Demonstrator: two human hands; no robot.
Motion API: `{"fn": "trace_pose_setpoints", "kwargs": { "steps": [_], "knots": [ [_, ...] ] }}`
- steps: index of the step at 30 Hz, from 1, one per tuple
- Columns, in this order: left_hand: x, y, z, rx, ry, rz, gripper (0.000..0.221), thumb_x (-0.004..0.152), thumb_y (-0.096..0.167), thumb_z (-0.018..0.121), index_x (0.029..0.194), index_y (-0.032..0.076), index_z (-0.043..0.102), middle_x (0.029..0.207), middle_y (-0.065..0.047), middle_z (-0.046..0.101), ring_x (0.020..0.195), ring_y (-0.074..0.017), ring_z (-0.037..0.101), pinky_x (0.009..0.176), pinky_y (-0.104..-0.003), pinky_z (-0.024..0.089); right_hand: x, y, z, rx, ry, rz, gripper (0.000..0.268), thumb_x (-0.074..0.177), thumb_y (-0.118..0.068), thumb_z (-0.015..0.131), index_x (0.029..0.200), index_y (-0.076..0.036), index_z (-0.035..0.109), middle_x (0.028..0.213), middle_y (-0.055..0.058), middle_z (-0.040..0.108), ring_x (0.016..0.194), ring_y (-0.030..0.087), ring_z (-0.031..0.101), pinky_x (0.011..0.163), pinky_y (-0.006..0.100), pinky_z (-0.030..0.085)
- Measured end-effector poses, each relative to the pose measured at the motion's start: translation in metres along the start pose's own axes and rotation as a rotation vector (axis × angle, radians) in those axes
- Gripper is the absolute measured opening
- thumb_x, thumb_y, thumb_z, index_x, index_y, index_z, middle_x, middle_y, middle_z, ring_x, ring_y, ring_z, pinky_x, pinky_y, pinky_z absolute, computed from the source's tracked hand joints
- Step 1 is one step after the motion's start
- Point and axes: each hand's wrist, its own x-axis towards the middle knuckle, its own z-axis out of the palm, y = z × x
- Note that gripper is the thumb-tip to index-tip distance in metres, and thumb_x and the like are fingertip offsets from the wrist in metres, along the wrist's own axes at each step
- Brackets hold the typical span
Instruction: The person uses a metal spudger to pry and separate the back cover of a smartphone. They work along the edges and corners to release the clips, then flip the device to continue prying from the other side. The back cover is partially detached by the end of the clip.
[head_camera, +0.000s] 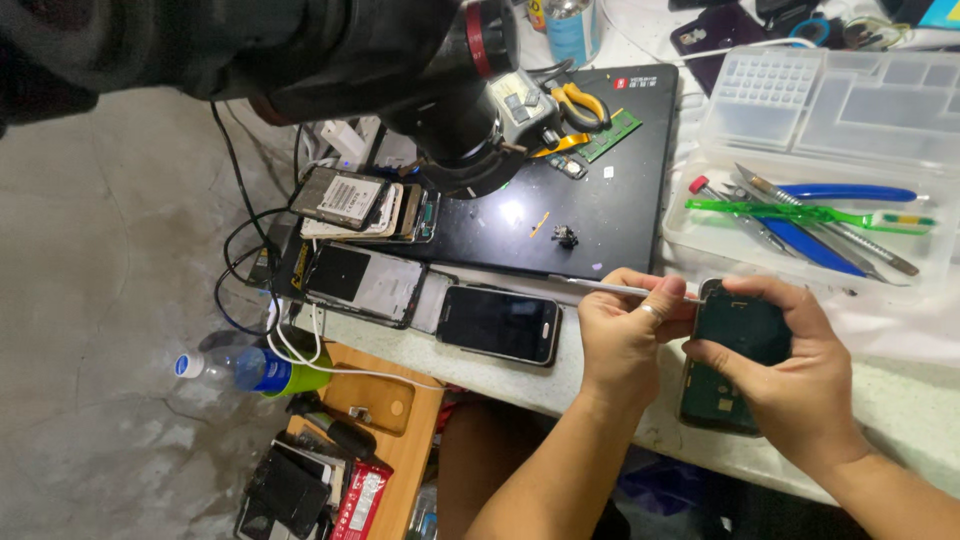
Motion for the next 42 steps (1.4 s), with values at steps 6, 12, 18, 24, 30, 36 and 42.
{"fn": "trace_pose_setpoints", "kwargs": {
  "steps": [6, 12, 18, 24, 30, 36, 42],
  "knots": [
    [-0.009, 0.009, 0.007, 0.038, 0.017, 0.051, 0.016, 0.095, 0.010, 0.075, 0.095, 0.002, 0.062, 0.089, -0.014, 0.073, 0.076, -0.0206, 0.073, 0.074, -0.035, 0.063, 0.002, -0.003, -0.001, 0.128, -0.069, 0.028, 0.071, 0.072, -0.004, 0.084, 0.134, -0.011, 0.051, 0.112, 0.005, 0.067, 0.095, 0.013, 0.068, 0.078, 0.027, 0.059],
    [-0.047, -0.002, 0.028, 0.260, 0.129, 0.376, 0.013, 0.094, -0.002, 0.077, 0.097, -0.002, 0.064, 0.092, -0.013, 0.073, 0.086, -0.0195, 0.072, 0.082, -0.033, 0.060, -0.003, -0.002, -0.008, 0.159, -0.025, 0.062, 0.095, 0.071, -0.002, 0.083, 0.151, -0.011, 0.032, 0.109, 0.005, 0.066, 0.094, 0.014, 0.068, 0.073, 0.027, 0.059],
    [-0.085, 0.019, 0.050, 0.567, -0.232, 0.733, 0.018, 0.092, -0.004, 0.077, 0.106, -0.001, 0.066, 0.107, -0.020, 0.072, 0.101, -0.0290, 0.074, 0.089, -0.038, 0.062, 0.017, 0.006, -0.047, 0.308, -0.050, 0.167, 0.038, 0.099, -0.039, 0.058, 0.112, -0.003, 0.060, 0.085, 0.008, 0.061, 0.077, 0.015, 0.059, 0.068, 0.028, 0.050],
    [-0.097, 0.015, 0.075, 1.038, -0.463, 1.241, 0.015, 0.089, 0.000, 0.083, 0.099, -0.002, 0.072, 0.105, -0.014, 0.070, 0.104, -0.0322, 0.075, 0.096, -0.046, 0.067, 0.022, 0.020, -0.048, 1.070, -0.328, 0.229, 0.066, 0.120, -0.047, 0.037, 0.067, -0.008, 0.045, 0.061, 0.005, 0.044, 0.061, 0.019, 0.041, 0.066, 0.034, 0.037],
    [-0.094, -0.024, 0.071, 1.299, -0.420, 1.335, 0.009, 0.099, 0.005, 0.081, 0.105, 0.001, 0.075, 0.116, -0.004, 0.066, 0.120, -0.0236, 0.068, 0.101, -0.038, 0.064, 0.034, 0.021, -0.034, 1.350, -0.542, 0.242, 0.047, 0.110, -0.030, 0.040, 0.067, -0.010, 0.044, 0.070, 0.006, 0.042, 0.075, 0.021, 0.042, 0.085, 0.040, 0.037],
    [-0.087, -0.032, 0.060, 1.242, -0.458, 1.333, 0.005, 0.095, 0.008, 0.078, 0.100, 0.009, 0.077, 0.110, -0.002, 0.062, 0.120, -0.0226, 0.067, 0.102, -0.041, 0.067, 0.030, 0.015, -0.031, 1.284, -0.396, 0.406, 0.036, 0.102, -0.029, 0.043, 0.087, -0.002, 0.061, 0.082, 0.010, 0.048, 0.085, 0.025, 0.050, 0.101, 0.049, 0.038],
    [-0.083, -0.028, 0.057, 1.360, -0.450, 1.379, 0.007, 0.094, 0.013, 0.077, 0.101, 0.012, 0.078, 0.114, 0.001, 0.063, 0.122, -0.0216, 0.065, 0.106, -0.038, 0.063, 0.038, 0.019, -0.032, 1.375, -0.409, 0.474, 0.036, 0.102, -0.022, 0.046, 0.112, 0.006, 0.067, 0.102, 0.027, 0.058, 0.103, 0.037, 0.058, 0.121, 0.064, 0.024]
  ]
}}
